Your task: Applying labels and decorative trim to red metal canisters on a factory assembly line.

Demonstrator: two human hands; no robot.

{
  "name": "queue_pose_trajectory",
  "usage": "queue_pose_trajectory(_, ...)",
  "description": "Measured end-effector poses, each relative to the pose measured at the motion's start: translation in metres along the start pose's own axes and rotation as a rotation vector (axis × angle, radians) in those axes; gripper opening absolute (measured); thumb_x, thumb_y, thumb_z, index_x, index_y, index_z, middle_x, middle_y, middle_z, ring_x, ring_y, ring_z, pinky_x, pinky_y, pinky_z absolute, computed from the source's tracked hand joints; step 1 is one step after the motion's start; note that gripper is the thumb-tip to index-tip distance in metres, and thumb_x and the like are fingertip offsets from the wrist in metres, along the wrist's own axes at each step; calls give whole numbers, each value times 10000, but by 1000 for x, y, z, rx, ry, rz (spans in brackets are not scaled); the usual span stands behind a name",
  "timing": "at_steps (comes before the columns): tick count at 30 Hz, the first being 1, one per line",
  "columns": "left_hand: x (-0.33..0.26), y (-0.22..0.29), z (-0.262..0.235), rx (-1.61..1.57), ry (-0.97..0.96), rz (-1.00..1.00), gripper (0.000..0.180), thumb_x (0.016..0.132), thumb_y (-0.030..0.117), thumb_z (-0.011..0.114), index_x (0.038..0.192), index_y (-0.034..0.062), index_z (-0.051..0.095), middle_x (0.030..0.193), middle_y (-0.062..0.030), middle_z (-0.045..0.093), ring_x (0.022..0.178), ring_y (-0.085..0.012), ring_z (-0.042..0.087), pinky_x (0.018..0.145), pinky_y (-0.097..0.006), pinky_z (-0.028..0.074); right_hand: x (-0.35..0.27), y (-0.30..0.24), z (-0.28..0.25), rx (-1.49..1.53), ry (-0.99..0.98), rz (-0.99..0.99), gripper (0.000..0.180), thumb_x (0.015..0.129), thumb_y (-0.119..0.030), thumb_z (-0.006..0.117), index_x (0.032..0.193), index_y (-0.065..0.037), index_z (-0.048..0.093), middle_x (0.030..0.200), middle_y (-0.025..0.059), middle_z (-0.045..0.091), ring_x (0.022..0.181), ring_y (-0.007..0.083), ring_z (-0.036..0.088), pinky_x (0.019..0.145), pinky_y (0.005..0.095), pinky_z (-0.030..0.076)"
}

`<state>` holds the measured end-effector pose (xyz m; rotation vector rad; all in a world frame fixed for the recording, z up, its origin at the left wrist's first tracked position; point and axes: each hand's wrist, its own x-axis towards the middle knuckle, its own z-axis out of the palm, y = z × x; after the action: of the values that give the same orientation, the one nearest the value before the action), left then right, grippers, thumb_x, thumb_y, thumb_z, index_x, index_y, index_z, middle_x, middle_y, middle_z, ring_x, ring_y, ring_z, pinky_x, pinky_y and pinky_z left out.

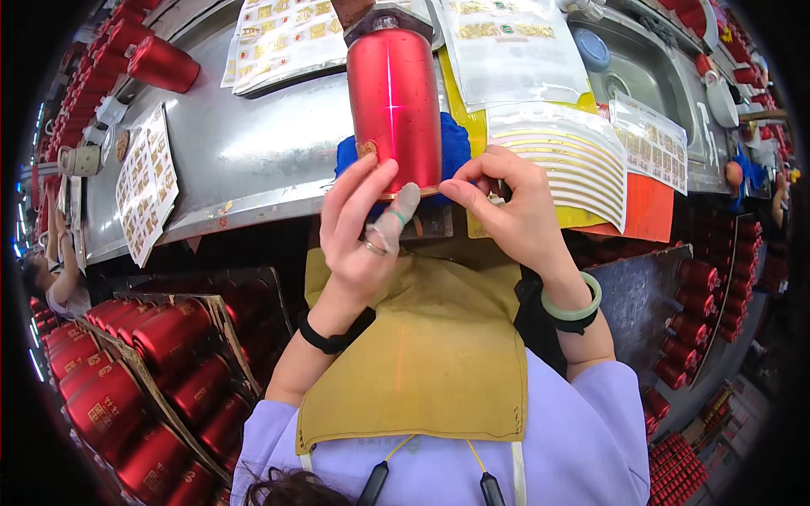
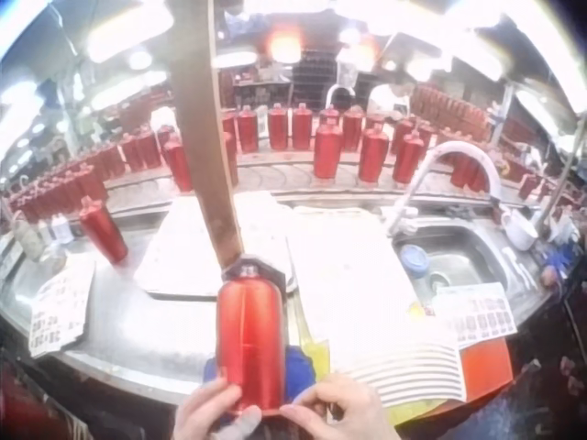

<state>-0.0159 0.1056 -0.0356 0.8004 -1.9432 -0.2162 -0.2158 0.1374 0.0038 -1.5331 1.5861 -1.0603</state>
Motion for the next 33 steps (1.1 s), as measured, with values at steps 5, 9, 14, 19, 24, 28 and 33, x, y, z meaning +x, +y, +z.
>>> queue_pose_trajectory(5, -17, -8, 1, -188, 101, -258, 373, 866, -160, 711, 1225, -70, 668, 1268, -243, 648, 1155, -318, 682, 969, -371, 609, 1, -10, 4, 55, 1, -16, 168, 859, -153, 815, 849, -8, 732, 685, 61, 567, 638, 162, 523, 612, 324, 424)
queue_pose_trajectory(9, -16, -10, 0, -109, 73, -167, 405, 859, -146, 725, 1251, -74, 654, 1248, -189, 667, 1177, -329, 667, 948, -388, 602, 1, -6, 7, 40, 14, -65, 166, 858, -151, 817, 853, -8, 732, 692, 62, 571, 629, 165, 523, 605, 326, 427)
queue_pose_trajectory(14, -13, 2, 3, 94, 85, -72, 345, 823, -79, 785, 1138, 61, 775, 1251, -127, 673, 1217, -348, 614, 1018, -433, 514, 2, -6, 7, 30, 9, -37, 171, 864, -158, 810, 848, -7, 731, 702, 73, 583, 628, 177, 539, 604, 335, 436)
queue_pose_trajectory(19, -6, 5, 2, 149, 43, -10, 318, 832, -66, 759, 1101, 101, 793, 1240, -105, 683, 1203, -342, 621, 980, -407, 540, 2, -4, 9, 46, 26, -35, 176, 862, -164, 808, 843, -8, 729, 698, 78, 589, 632, 181, 546, 607, 338, 439)
queue_pose_trajectory(24, -6, -4, 0, 68, 29, -3, 294, 822, -92, 769, 1088, 33, 773, 1178, -110, 720, 1111, -326, 670, 874, -348, 593, 2, 2, 4, 14, 40, -31, 171, 859, -151, 801, 829, -4, 719, 697, 79, 600, 632, 183, 545, 611, 341, 440)
queue_pose_trajectory(28, -18, -7, 4, -86, 106, -175, 231, 874, -114, 732, 1072, 0, 767, 1196, -162, 701, 1145, -318, 673, 959, -382, 592, 2, 6, 3, 39, 102, 37, 210, 846, -171, 816, 815, 3, 703, 698, 68, 601, 625, 160, 510, 609, 325, 428)
queue_pose_trajectory(33, -24, -10, 8, -208, 118, -251, 338, 902, -153, 675, 1234, -94, 654, 1254, -219, 655, 1185, -314, 662, 1019, -424, 581, 4, -10, 22, 271, 11, 176, 298, 867, -230, 823, 872, 7, 643, 708, 25, 570, 660, 104, 484, 614, 277, 420)
